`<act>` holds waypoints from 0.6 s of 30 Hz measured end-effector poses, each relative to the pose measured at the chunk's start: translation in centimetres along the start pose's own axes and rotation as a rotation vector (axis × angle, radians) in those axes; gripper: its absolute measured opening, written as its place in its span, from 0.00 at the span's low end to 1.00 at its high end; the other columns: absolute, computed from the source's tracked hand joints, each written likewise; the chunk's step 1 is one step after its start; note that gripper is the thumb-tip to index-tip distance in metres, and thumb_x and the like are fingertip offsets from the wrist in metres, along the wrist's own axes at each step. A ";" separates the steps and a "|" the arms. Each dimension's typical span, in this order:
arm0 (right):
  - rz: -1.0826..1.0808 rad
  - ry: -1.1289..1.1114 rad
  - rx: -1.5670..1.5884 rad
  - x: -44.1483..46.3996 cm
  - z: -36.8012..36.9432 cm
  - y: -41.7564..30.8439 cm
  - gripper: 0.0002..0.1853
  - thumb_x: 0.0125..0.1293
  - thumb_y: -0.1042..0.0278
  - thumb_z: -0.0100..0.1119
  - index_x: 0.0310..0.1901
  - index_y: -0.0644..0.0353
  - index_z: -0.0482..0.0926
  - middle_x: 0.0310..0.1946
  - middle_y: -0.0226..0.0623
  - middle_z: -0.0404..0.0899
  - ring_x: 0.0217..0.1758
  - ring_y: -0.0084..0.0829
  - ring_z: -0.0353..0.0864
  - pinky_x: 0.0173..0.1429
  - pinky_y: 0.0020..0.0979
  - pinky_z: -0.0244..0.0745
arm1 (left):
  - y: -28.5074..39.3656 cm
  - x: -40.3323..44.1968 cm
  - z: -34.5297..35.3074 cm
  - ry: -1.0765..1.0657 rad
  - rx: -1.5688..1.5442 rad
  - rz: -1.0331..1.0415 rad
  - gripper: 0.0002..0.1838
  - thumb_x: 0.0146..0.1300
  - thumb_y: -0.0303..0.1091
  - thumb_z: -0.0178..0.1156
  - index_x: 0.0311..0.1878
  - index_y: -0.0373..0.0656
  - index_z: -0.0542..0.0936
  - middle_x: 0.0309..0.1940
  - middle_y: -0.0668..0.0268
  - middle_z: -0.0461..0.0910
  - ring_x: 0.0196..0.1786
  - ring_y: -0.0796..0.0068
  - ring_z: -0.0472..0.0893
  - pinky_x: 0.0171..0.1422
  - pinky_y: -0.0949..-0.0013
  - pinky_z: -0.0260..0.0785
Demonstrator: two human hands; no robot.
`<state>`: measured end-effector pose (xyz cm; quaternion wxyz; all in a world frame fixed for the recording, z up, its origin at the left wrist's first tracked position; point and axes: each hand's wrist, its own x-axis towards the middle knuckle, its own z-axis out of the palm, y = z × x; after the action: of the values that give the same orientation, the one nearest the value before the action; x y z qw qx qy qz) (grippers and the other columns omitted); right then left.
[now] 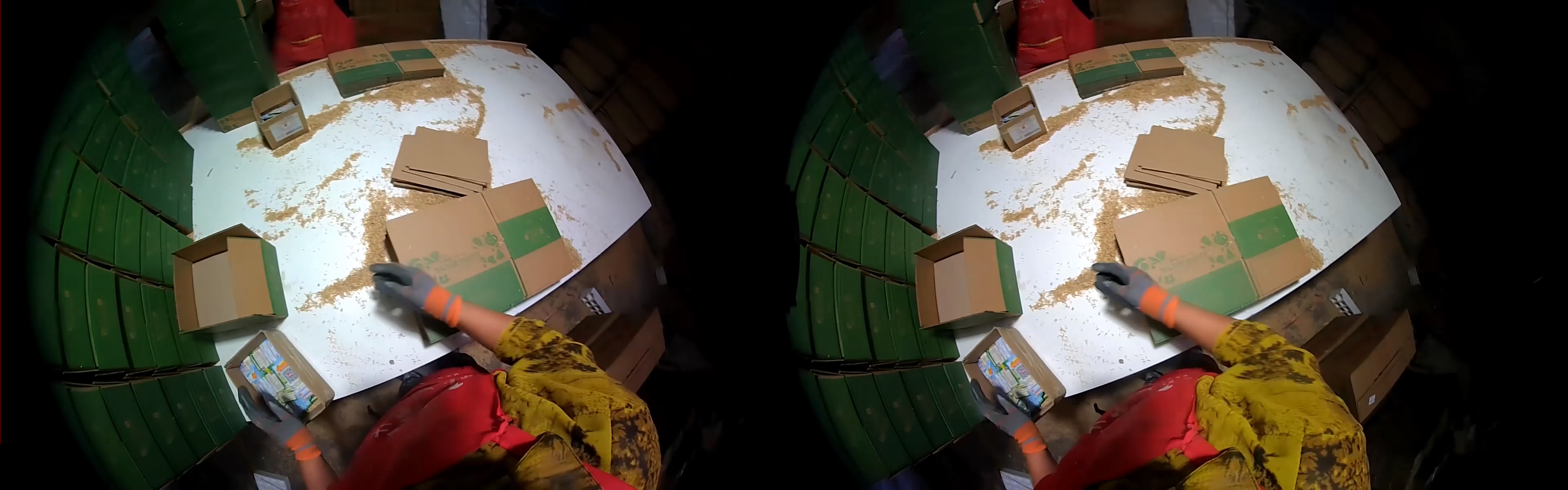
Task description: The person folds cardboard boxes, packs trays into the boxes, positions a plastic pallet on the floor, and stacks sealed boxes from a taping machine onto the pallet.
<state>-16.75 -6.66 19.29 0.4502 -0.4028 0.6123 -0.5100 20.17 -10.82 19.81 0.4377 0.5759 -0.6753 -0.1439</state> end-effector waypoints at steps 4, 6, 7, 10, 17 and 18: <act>0.061 0.383 -0.044 -8.2 -12.3 -2.8 0.22 0.62 0.65 0.58 0.58 0.58 0.71 0.50 0.39 0.76 0.49 0.26 0.74 0.48 0.26 0.73 | 6.8 -1.5 8.0 -0.493 -0.517 -0.167 0.26 0.65 0.29 0.50 0.66 0.36 0.58 0.66 0.61 0.58 0.65 0.69 0.62 0.66 0.72 0.56; -0.072 0.632 -0.053 -10.4 -19.7 0.7 0.23 0.60 0.70 0.61 0.58 0.59 0.70 0.50 0.40 0.75 0.50 0.28 0.74 0.51 0.26 0.72 | 9.1 -3.0 12.4 -0.738 -0.579 -0.341 0.30 0.65 0.33 0.54 0.67 0.36 0.57 0.67 0.60 0.58 0.66 0.68 0.60 0.69 0.69 0.53; -0.131 0.745 -0.083 -11.4 -23.5 1.6 0.24 0.59 0.72 0.62 0.58 0.60 0.70 0.50 0.41 0.76 0.51 0.28 0.74 0.53 0.27 0.72 | 11.5 -3.4 14.0 -0.818 -0.687 -0.613 0.31 0.65 0.34 0.55 0.67 0.35 0.57 0.67 0.59 0.57 0.67 0.68 0.60 0.70 0.68 0.50; 0.023 0.896 -0.101 -13.4 -32.7 4.2 0.31 0.56 0.72 0.65 0.61 0.64 0.65 0.55 0.45 0.71 0.57 0.31 0.70 0.58 0.28 0.68 | 12.8 -5.5 19.8 -0.936 -0.674 -0.794 0.29 0.67 0.38 0.52 0.66 0.36 0.57 0.65 0.59 0.59 0.65 0.68 0.61 0.67 0.69 0.54; 0.434 0.463 -0.135 -12.6 -40.1 15.1 0.37 0.59 0.56 0.63 0.63 0.67 0.60 0.54 0.42 0.72 0.55 0.28 0.70 0.57 0.27 0.67 | 17.6 -7.7 25.2 -1.015 -0.599 -0.748 0.31 0.63 0.55 0.51 0.59 0.37 0.67 0.50 0.61 0.75 0.50 0.70 0.75 0.52 0.68 0.69; 0.487 0.364 -0.051 -12.9 -39.3 12.1 0.37 0.59 0.53 0.62 0.64 0.66 0.60 0.56 0.42 0.71 0.56 0.31 0.71 0.58 0.28 0.67 | 18.6 -7.7 24.9 -1.029 -0.593 -0.781 0.32 0.63 0.55 0.51 0.59 0.37 0.67 0.50 0.61 0.75 0.50 0.69 0.76 0.52 0.68 0.70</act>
<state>-51.50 17.81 12.08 0.4318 -0.1571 0.7741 -0.4356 -11.20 -6.05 15.18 0.1180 0.4915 -0.4729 -0.7217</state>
